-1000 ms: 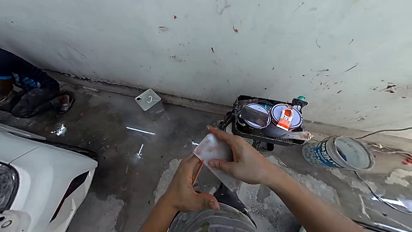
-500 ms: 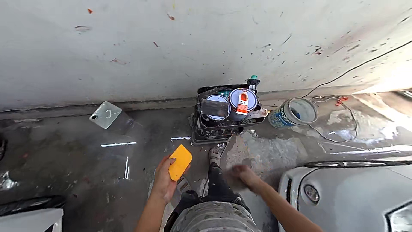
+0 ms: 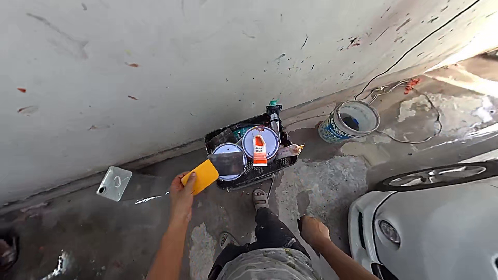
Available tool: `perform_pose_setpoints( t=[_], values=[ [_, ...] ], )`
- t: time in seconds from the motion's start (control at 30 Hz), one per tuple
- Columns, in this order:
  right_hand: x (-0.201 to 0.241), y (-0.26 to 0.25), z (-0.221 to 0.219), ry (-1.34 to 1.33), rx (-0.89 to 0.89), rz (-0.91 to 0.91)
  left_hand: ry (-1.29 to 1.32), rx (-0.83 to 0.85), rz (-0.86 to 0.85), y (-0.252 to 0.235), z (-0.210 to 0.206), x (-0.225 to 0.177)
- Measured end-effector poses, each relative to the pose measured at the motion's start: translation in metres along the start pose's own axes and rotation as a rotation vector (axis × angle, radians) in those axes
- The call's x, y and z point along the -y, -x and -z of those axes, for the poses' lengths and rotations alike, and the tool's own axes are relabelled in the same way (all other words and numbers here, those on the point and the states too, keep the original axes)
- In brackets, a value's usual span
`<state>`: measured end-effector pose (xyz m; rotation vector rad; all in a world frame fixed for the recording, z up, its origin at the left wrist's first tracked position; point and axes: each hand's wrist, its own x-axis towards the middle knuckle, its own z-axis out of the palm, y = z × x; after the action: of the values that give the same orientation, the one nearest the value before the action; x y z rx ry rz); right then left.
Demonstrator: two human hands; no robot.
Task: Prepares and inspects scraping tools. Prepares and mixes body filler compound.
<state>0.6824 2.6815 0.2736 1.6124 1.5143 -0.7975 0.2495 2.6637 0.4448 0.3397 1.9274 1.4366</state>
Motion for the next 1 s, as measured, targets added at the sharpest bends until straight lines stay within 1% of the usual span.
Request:
perform_pose_setpoints(
  t=[0.07,0.13,0.17,0.2,0.23,0.27,0.3,0.33,0.37,0.4,0.47,0.5,0.57,0.6,0.63,0.7,0.73,0.77,0.8,0.83,0.87,0.9,0.93,0.97,1.0],
  values=[
    [-0.008,0.005,-0.009,0.069,0.097,0.009,-0.098,-0.007,-0.057,-0.014,-0.021,-0.002],
    [-0.019,0.016,-0.025,0.019,0.228,-0.004,-0.132,-0.027,-0.086,-0.026,-0.039,-0.006],
    [-0.021,0.027,-0.021,-0.078,0.328,-0.015,-0.141,-0.035,-0.102,-0.031,-0.047,-0.008],
    [-0.021,0.038,-0.007,-0.218,0.485,-0.027,-0.159,-0.040,-0.118,-0.037,-0.052,-0.010],
    [-0.027,0.038,0.002,-0.354,0.633,-0.006,-0.181,-0.040,-0.135,-0.043,-0.057,-0.013],
    [-0.041,0.026,-0.008,-0.515,0.696,0.045,-0.208,-0.042,-0.156,-0.051,-0.060,-0.016],
    [-0.058,0.007,-0.040,-0.728,0.587,0.103,-0.237,-0.043,-0.188,-0.059,-0.062,-0.019],
    [-0.065,-0.004,-0.059,-0.920,0.506,0.022,-0.263,-0.045,-0.225,-0.070,-0.064,-0.022],
    [-0.066,-0.004,-0.064,-1.087,0.420,-0.073,-0.280,-0.044,-0.259,-0.082,-0.066,-0.024],
    [-0.070,0.001,-0.057,-1.259,0.333,-0.136,-0.295,-0.034,-0.285,-0.095,-0.068,-0.026],
    [-0.080,0.019,-0.028,-1.575,0.199,-0.158,-0.318,0.014,-0.281,-0.119,-0.073,-0.026],
    [-0.082,0.024,-0.017,-1.695,0.160,-0.141,-0.336,0.047,-0.262,-0.131,-0.075,-0.023],
    [-0.067,0.036,-0.002,-1.850,0.179,-0.156,-0.360,0.117,-0.211,-0.155,-0.081,-0.013],
    [-0.051,0.048,-0.003,-1.862,0.226,-0.170,-0.385,0.156,-0.186,-0.167,-0.083,-0.006],
    [-0.031,0.060,-0.015,-1.830,0.294,-0.180,-0.426,0.194,-0.171,-0.175,-0.084,0.001],
    [0.009,0.079,-0.062,-1.694,0.437,-0.223,-0.542,0.257,-0.162,-0.177,-0.077,0.009],
    [0.025,0.085,-0.088,-1.647,0.418,-0.295,-0.604,0.278,-0.160,-0.173,-0.070,0.011],
    [0.036,0.090,-0.109,-1.525,0.329,-0.387,-0.669,0.311,-0.155,-0.166,-0.063,0.012],
    [0.043,0.092,-0.125,-1.301,0.221,-0.459,-0.720,0.357,-0.131,-0.160,-0.056,0.014],
    [0.049,0.095,-0.135,-1.026,0.176,-0.485,-0.745,0.411,-0.102,-0.154,-0.049,0.018],
    [0.058,0.102,-0.145,-0.793,0.188,-0.479,-0.756,0.470,-0.071,-0.148,-0.041,0.024],
    [0.070,0.107,-0.155,-0.691,0.199,-0.468,-0.748,0.528,-0.047,-0.144,-0.034,0.032],
    [0.082,0.106,-0.163,-0.726,0.181,-0.443,-0.724,0.571,-0.042,-0.143,-0.029,0.038],
    [0.096,0.101,-0.165,-0.862,0.131,-0.421,-0.671,0.605,-0.037,-0.144,-0.027,0.042],
    [0.110,0.097,-0.156,-1.037,0.058,-0.407,-0.601,0.633,-0.022,-0.145,-0.025,0.041]
  ],
)
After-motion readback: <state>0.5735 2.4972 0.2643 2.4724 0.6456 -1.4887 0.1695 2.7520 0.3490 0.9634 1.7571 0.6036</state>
